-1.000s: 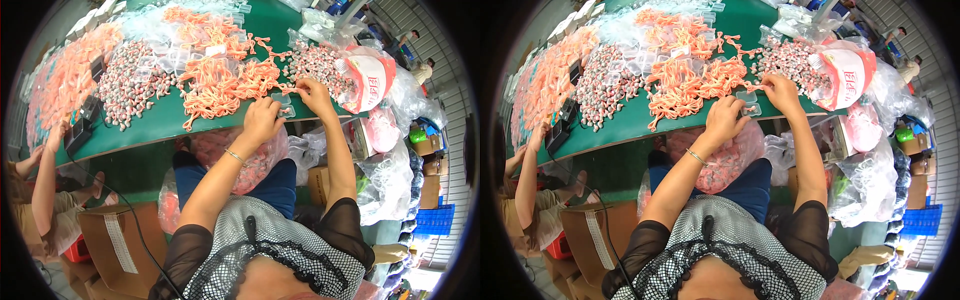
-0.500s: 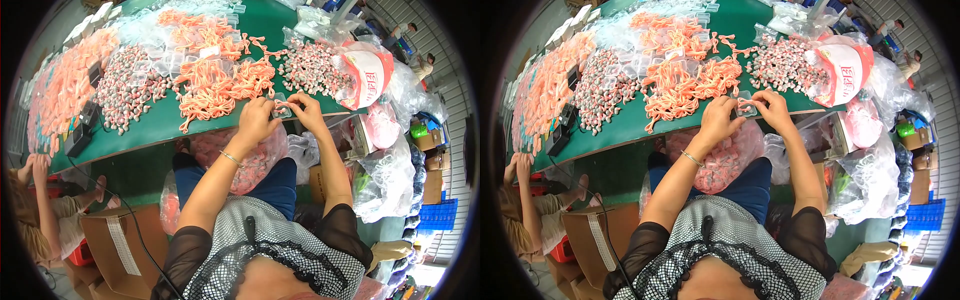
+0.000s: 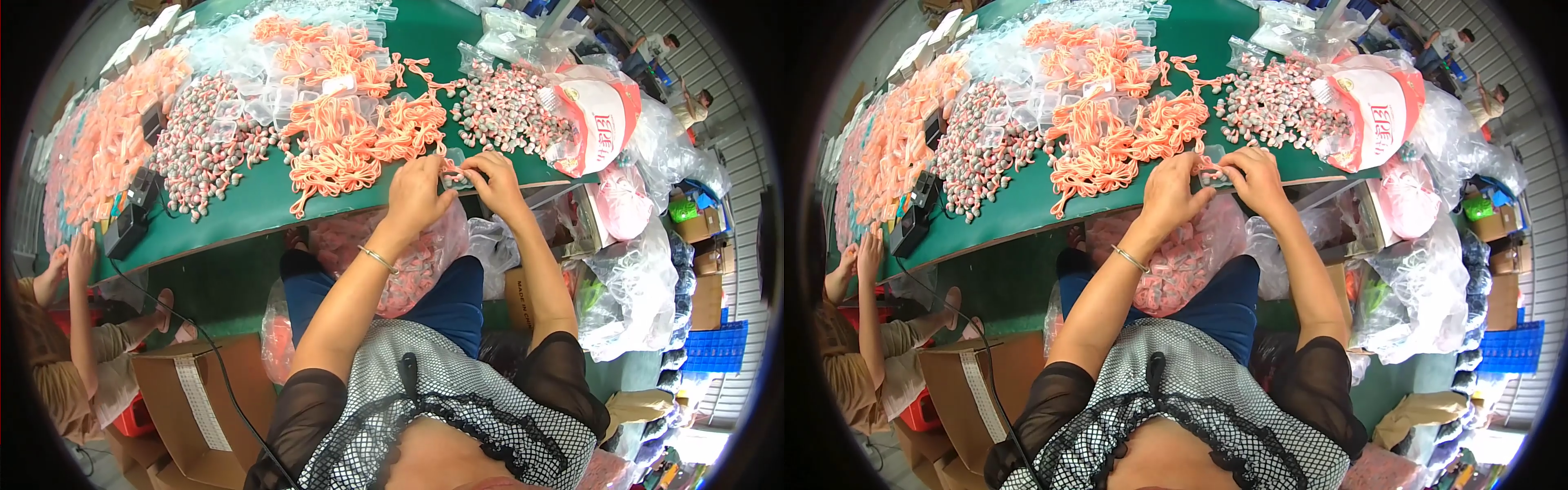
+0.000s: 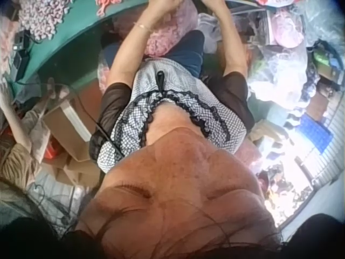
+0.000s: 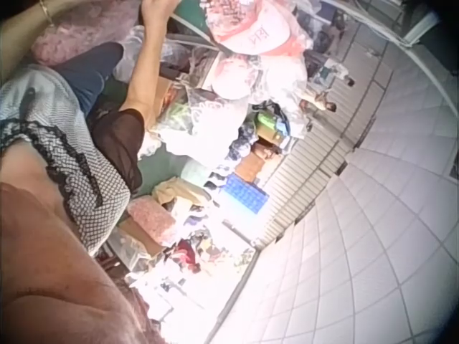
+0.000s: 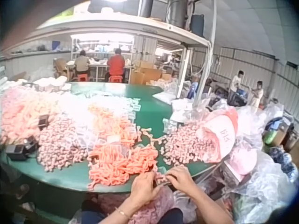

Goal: Sorting and packing small pink plastic hooks and white components into clear plastic boxes.

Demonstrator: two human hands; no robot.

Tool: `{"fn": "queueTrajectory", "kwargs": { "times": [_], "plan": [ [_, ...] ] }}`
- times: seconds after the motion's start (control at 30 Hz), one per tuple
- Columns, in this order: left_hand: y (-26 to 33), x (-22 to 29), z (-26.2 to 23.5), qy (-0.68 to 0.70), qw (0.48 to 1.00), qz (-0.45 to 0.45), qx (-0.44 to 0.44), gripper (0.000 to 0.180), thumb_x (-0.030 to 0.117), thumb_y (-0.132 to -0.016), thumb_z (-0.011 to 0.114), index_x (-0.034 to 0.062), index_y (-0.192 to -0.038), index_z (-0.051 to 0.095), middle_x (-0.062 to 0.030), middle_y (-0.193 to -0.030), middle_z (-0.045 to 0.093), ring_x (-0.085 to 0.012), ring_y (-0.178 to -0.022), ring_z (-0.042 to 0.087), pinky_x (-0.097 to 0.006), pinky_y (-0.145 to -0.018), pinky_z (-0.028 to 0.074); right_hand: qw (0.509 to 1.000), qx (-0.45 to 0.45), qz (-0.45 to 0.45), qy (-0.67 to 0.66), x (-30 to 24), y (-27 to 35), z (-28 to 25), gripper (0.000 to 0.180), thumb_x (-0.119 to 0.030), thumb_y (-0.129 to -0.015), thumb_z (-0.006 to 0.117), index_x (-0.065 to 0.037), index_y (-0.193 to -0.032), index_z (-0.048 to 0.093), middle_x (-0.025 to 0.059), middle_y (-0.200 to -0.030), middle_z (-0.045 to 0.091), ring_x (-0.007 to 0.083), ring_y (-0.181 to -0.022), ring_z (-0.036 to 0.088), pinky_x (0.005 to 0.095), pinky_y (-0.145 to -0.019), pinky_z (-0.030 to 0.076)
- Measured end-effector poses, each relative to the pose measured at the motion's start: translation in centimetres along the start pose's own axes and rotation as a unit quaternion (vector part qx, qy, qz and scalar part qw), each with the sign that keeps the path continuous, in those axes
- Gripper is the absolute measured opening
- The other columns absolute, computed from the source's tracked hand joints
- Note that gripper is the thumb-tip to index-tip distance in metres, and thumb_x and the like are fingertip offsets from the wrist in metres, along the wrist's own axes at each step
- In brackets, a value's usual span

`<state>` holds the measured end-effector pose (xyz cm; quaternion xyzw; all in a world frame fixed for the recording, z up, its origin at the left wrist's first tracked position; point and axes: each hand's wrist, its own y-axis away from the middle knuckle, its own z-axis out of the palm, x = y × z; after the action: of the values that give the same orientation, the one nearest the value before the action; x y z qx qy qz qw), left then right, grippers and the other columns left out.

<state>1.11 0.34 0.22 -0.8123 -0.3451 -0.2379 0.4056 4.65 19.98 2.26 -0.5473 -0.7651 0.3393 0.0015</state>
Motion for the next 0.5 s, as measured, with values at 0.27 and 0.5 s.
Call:
{"fn": "queueTrajectory", "kwargs": {
  "times": [0.27,0.5],
  "plan": [
    [-0.1,-0.3,0.3,-0.026,0.999,0.031,-0.008,0.049,0.022,-0.068,0.081,0.0057,-0.111,0.063,-0.0111,-0.093,0.061,-0.0313,-0.092,0.06,-0.043,-0.081,0.048,0.999,0.006,0.022,0.05,-0.5,0.2,0.1,0.008,-0.011,-0.081,0.07,-0.009,-0.089,0.069,0.0054,-0.087,0.062,0.0264,-0.086,0.06,0.0387,-0.08,0.044],
    [0.0,-0.6,0.5,-0.018,1.0,0.022,-0.005,0.044,0.023,-0.07,0.079,0.0063,-0.107,0.064,-0.0108,-0.093,0.059,-0.0311,-0.092,0.059,-0.043,-0.08,0.047,0.988,0.001,-0.067,0.138,-2.3,0.6,-0.4,0.01,-0.009,-0.081,0.068,-0.009,-0.091,0.069,0.0049,-0.087,0.061,0.0255,-0.09,0.059,0.0411,-0.086,0.042]
  ]
}}
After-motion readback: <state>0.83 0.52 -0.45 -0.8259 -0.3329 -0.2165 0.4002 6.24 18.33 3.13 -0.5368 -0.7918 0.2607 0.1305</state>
